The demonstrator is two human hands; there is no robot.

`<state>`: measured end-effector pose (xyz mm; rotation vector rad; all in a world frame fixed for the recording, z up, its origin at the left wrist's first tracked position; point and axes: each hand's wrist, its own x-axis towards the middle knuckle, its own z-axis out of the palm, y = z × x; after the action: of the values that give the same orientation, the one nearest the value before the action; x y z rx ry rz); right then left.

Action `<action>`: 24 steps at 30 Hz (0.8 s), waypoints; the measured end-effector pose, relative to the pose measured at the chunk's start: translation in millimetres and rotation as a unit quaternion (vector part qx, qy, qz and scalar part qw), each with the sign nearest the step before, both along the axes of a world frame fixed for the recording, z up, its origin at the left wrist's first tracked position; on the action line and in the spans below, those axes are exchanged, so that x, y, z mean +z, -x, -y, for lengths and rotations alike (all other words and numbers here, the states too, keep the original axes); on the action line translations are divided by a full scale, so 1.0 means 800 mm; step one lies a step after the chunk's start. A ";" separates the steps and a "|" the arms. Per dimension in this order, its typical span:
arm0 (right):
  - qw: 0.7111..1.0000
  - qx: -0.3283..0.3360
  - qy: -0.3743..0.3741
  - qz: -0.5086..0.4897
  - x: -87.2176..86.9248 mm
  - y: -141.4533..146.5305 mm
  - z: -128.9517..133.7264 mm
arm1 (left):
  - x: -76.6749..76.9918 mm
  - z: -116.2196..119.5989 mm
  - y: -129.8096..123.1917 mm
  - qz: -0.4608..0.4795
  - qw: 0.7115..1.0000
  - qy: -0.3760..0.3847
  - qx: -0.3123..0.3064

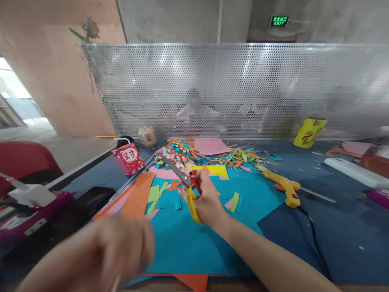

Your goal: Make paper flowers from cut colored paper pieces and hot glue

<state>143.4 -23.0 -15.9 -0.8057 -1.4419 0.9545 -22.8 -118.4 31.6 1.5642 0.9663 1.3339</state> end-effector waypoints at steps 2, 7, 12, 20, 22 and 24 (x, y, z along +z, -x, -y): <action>0.999 -0.005 -0.014 -0.046 0.005 0.000 0.003 | 0.005 -0.041 -0.004 -0.025 1.000 0.000 0.017; 0.997 -0.019 -0.062 -0.039 0.008 0.000 0.009 | -0.008 -0.102 -0.022 -0.042 0.989 0.136 -0.030; 0.999 0.004 -0.023 -0.032 0.007 -0.005 0.011 | -0.014 -0.117 -0.031 -0.020 0.992 0.119 -0.045; 0.997 -0.074 0.012 -0.017 0.021 -0.020 0.003 | -0.018 -0.138 -0.026 -0.059 0.996 0.054 -0.042; 0.998 -0.038 0.038 -0.018 0.020 -0.019 0.003 | -0.021 -0.137 -0.026 -0.052 0.997 0.053 -0.035; 0.998 -0.022 0.059 -0.002 0.016 -0.016 0.004 | -0.023 -0.136 -0.027 -0.048 0.997 0.053 -0.037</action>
<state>156.1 -26.3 -2.8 -0.9187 -1.3691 1.0153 -0.9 -9.4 13.0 1.5792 1.0128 1.1471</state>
